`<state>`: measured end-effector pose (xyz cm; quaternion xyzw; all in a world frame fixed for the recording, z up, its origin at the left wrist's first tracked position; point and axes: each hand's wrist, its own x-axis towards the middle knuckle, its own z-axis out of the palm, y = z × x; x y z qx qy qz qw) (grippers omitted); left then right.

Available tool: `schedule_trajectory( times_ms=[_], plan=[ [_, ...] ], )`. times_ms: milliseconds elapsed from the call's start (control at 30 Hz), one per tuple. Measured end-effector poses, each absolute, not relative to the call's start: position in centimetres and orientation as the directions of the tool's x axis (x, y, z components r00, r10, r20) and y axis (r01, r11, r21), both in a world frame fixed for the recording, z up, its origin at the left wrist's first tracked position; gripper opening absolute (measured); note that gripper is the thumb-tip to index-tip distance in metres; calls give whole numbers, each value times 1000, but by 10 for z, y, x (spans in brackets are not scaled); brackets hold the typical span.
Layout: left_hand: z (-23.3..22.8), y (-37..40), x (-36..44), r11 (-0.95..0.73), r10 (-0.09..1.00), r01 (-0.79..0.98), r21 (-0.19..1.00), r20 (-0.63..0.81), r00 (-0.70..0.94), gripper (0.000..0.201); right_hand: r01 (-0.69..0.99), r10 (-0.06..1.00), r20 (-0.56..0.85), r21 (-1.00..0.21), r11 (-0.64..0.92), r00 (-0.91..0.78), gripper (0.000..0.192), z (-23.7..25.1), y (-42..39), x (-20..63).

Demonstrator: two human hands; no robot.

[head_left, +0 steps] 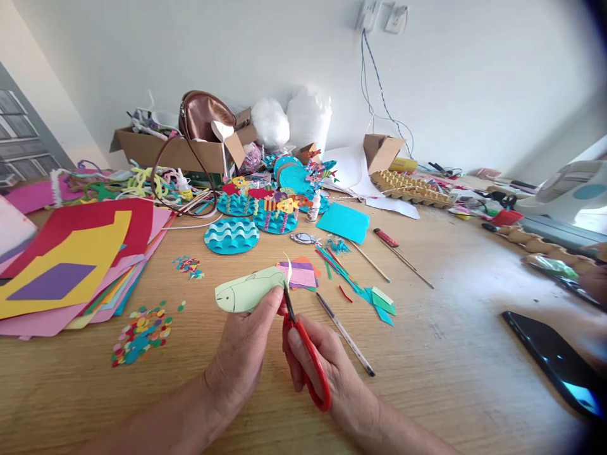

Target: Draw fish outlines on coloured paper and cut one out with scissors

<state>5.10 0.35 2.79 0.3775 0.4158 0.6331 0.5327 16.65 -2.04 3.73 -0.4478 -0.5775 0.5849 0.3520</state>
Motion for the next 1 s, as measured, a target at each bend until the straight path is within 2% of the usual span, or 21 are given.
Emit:
schedule_trajectory(
  times_ms=[700,1000],
  plan=[
    [34,5,46,-87,991,-303,949,50,-127,17,185,920,-122,-981,-55,-373,53,42,-19,170],
    [34,10,36,-81,997,-282,956,79,-18,19,211,918,-134,-976,-57,-373,52,42,-16,173]
  ],
)
